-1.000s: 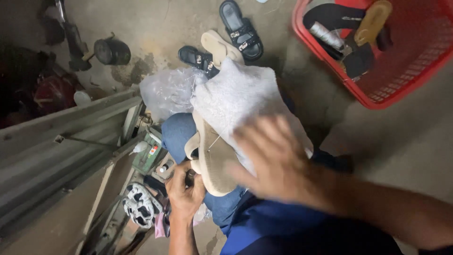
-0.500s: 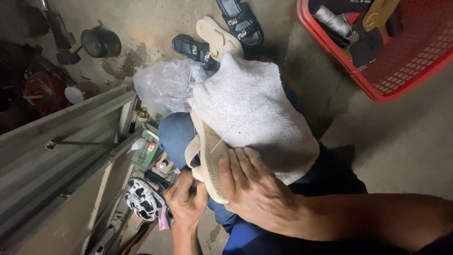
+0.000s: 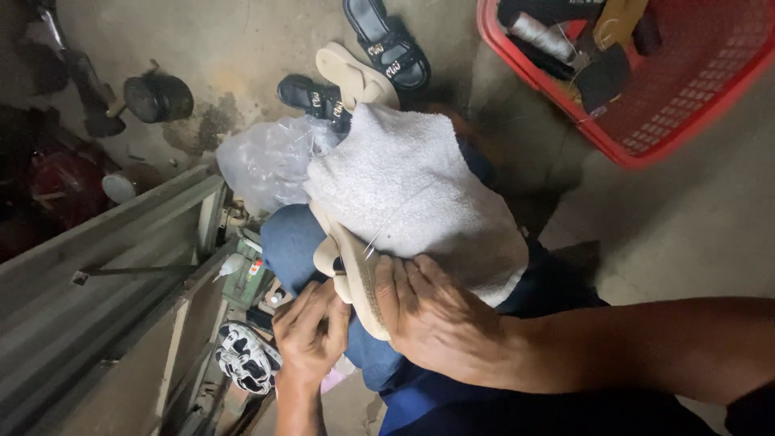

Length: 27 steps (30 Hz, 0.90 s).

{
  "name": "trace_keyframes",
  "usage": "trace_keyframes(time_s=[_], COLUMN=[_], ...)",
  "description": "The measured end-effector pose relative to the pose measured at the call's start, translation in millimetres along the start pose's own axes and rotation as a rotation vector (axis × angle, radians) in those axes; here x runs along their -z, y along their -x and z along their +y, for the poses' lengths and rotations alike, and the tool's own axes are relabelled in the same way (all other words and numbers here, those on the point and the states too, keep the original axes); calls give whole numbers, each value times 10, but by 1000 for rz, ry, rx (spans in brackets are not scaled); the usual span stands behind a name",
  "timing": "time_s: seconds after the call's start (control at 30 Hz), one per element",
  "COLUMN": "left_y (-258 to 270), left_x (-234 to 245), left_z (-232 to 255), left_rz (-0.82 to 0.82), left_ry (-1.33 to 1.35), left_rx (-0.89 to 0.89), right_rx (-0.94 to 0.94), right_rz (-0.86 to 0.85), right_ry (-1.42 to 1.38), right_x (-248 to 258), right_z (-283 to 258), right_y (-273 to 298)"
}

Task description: Hand-stitching the upper part of a sandal to its sole using a needle and thread.

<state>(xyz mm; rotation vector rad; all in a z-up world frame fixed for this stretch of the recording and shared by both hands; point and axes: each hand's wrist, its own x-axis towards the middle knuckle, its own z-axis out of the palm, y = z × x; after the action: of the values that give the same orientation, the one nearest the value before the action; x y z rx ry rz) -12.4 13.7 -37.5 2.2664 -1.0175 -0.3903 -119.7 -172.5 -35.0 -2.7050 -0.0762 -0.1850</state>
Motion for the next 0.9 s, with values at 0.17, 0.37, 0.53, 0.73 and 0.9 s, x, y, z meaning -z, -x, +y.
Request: trace_keyframes(time_s=[0.17, 0.37, 0.53, 0.73, 0.9], left_y=[75, 183, 250, 264, 335], left_x=[103, 235, 193, 181, 212], left_z=[131, 219, 286, 368, 271], left_rz=[38, -53, -123, -137, -231], left_ry=[-29, 76, -28, -1, 71], left_rx=[80, 447, 404, 344, 368], right_rx=[-82, 123, -15, -204, -27], right_rz=[-142, 223, -285, -282, -281], right_ry=[-307, -291, -984, -937, -640], right_x=[-121, 160, 640, 475, 210], right_z=[18, 469, 491, 393, 328], right_y=[137, -258, -163, -146, -149])
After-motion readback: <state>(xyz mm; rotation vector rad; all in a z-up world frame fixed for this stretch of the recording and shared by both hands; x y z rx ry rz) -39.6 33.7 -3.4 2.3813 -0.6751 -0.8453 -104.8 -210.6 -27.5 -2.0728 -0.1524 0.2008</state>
